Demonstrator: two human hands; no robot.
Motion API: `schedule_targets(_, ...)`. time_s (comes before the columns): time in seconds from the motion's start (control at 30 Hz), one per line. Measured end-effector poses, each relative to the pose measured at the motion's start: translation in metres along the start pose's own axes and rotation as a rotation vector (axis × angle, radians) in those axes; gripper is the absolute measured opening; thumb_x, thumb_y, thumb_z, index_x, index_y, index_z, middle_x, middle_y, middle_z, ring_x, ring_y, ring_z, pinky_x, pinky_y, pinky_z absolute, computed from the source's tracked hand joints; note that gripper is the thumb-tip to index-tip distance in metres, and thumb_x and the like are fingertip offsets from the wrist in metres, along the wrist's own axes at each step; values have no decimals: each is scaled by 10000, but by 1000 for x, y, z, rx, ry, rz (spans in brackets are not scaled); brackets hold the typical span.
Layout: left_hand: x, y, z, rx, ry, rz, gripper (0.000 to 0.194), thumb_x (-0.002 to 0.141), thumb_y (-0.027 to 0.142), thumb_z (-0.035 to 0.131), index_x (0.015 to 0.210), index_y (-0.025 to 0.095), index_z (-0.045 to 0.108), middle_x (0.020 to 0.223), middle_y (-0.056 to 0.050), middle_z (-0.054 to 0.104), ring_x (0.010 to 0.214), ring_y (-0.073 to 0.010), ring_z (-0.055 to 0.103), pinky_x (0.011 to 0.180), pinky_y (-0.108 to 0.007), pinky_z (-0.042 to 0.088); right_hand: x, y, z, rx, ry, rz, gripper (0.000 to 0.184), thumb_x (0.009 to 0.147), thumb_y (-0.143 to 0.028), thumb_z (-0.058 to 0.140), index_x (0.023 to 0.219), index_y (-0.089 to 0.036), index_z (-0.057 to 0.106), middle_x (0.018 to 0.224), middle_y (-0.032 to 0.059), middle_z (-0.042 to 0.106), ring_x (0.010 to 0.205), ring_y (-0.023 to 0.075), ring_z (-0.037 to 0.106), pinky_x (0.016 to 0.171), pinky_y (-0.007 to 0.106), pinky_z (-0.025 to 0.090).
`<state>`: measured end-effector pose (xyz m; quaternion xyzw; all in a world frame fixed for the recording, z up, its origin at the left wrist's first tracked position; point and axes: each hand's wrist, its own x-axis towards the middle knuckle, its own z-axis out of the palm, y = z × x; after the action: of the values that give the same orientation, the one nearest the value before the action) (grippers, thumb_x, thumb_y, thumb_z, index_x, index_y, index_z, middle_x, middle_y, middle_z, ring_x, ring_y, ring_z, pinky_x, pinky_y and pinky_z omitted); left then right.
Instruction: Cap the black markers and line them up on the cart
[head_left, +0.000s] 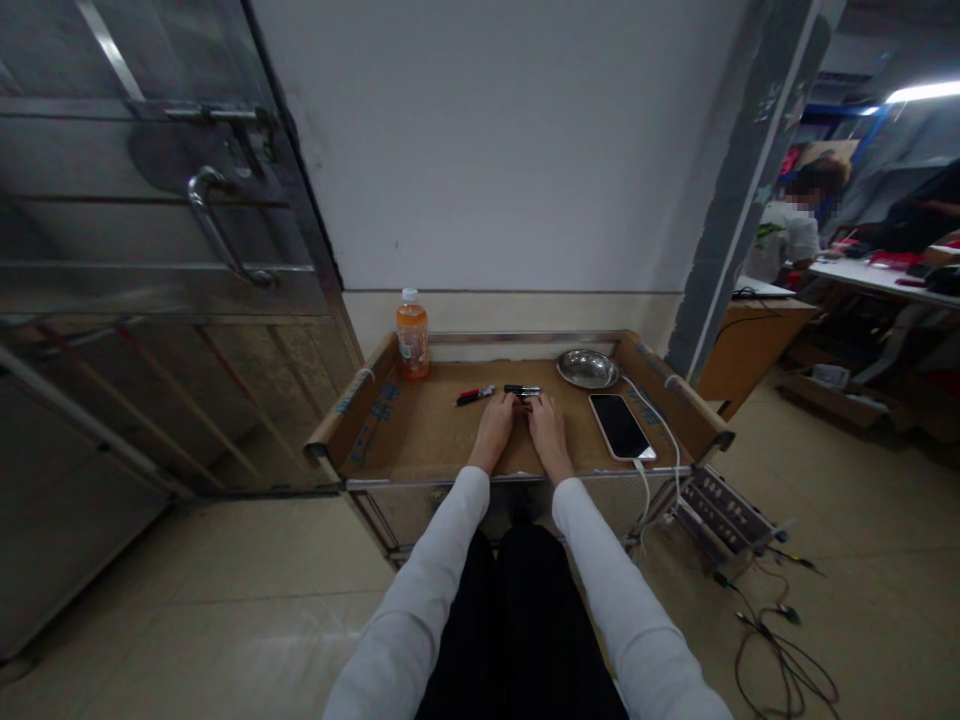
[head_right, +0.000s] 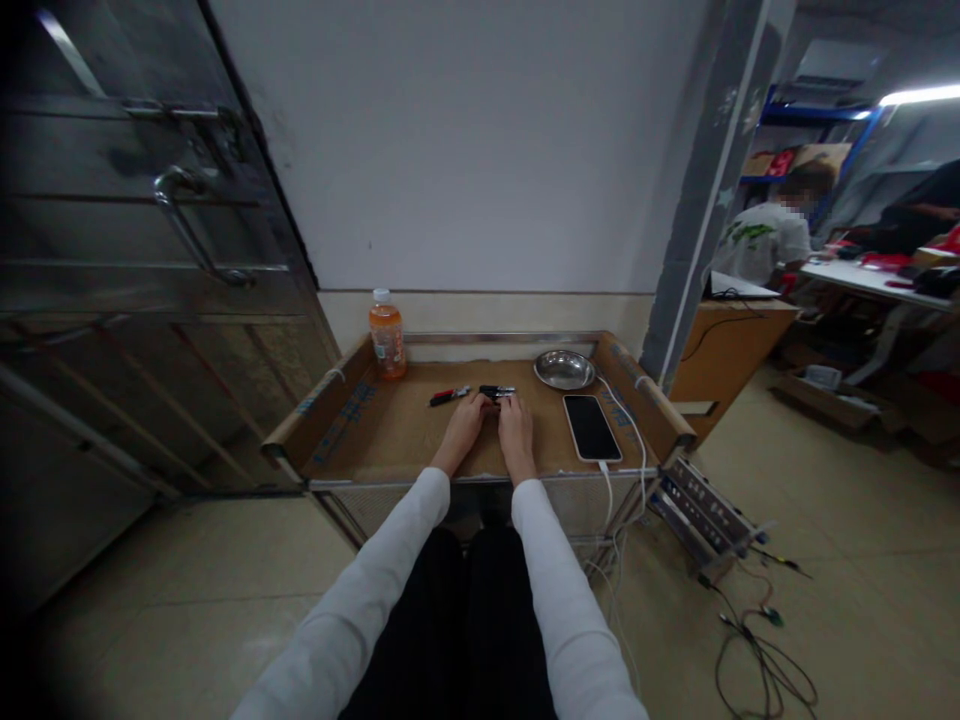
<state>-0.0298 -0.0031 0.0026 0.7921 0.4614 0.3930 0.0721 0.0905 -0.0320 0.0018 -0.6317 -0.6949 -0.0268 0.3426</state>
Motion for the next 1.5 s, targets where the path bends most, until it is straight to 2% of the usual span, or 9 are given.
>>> schedule_targets(0.2, -2, 4, -5, 9, -55, -27, 114, 875, 114, 505, 893, 186, 591, 855, -68, 648, 815, -192, 630, 789, -315, 482, -2, 0, -2, -62, -30, 5, 311, 895, -97, 370, 969, -159, 665, 1037, 132, 644, 996, 233, 539, 901, 349, 406)
schedule_targets(0.37, -2, -1, -3, 162, 80, -79, 67, 861, 119, 527, 868, 161, 578, 993, -120, 619, 978, -223, 593, 906, -377, 447, -3, -3, -3, -9, -35, 49, 358, 888, -59, 319, 1041, -137, 633, 1070, 124, 618, 963, 201, 565, 868, 300, 415)
schedule_targets(0.47, -2, -3, -1, 232, 102, -95, 86, 871, 135, 516, 944, 145, 561, 1019, -131, 609, 1013, -232, 577, 917, -392, 443, -4, -7, -7, -54, -11, 105, 353, 893, -59, 312, 1053, -128, 618, 1081, 144, 585, 949, 199, 568, 839, 296, 417)
schedule_targets(0.6, -2, 1, -1, 359, 50, -134, 151, 894, 174, 491, 1022, 117, 548, 1077, -161, 603, 1052, -251, 564, 918, -390, 445, -6, -12, -12, -139, 4, 139, 320, 911, -77, 315, 1024, -117, 612, 1064, 152, 570, 951, 206, 558, 833, 305, 415)
schedule_targets(0.77, -1, 6, -7, 381, -58, -116, 147, 908, 162, 456, 942, 128, 595, 1013, -136, 633, 1005, -235, 594, 897, -351, 454, -5, -12, -11, -181, -22, 111, 338, 915, -73, 300, 1004, -112, 623, 1041, 149, 604, 951, 207, 557, 844, 300, 410)
schedule_targets(0.93, -1, 12, -11, 401, -66, -102, 219, 915, 140, 389, 942, 142, 607, 998, -125, 643, 972, -223, 604, 875, -326, 457, -5, -13, -12, -165, -47, 86, 364, 914, -65, 284, 1008, -112, 633, 1024, 136, 625, 920, 200, 571, 827, 292, 411)
schedule_targets(1.03, -2, 15, -14, 459, 4, -180, 266, 920, 147, 339, 1013, 123, 588, 1039, -150, 631, 1009, -248, 585, 887, -361, 449, -6, -15, -15, -188, -27, 119, 358, 912, -70, 292, 1014, -115, 632, 1036, 135, 617, 886, 191, 577, 789, 288, 411)
schedule_targets(1.23, -9, 15, -15, 534, 235, -471, 320, 865, 110, 335, 1103, 49, 540, 1150, -246, 562, 1124, -318, 520, 932, -442, 408, -7, -17, -16, -294, 6, 131, 308, 899, -91, 344, 1004, -98, 634, 1032, 165, 606, 958, 230, 544, 824, 333, 389)
schedule_targets(1.5, -10, 15, -14, 579, 207, -520, 310, 879, 134, 324, 1084, 58, 545, 1118, -227, 557, 1090, -317, 515, 926, -450, 400, -7, -14, -12, -291, -36, 101, 301, 871, -84, 386, 1056, -91, 624, 1042, 161, 626, 1003, 245, 515, 864, 355, 368)
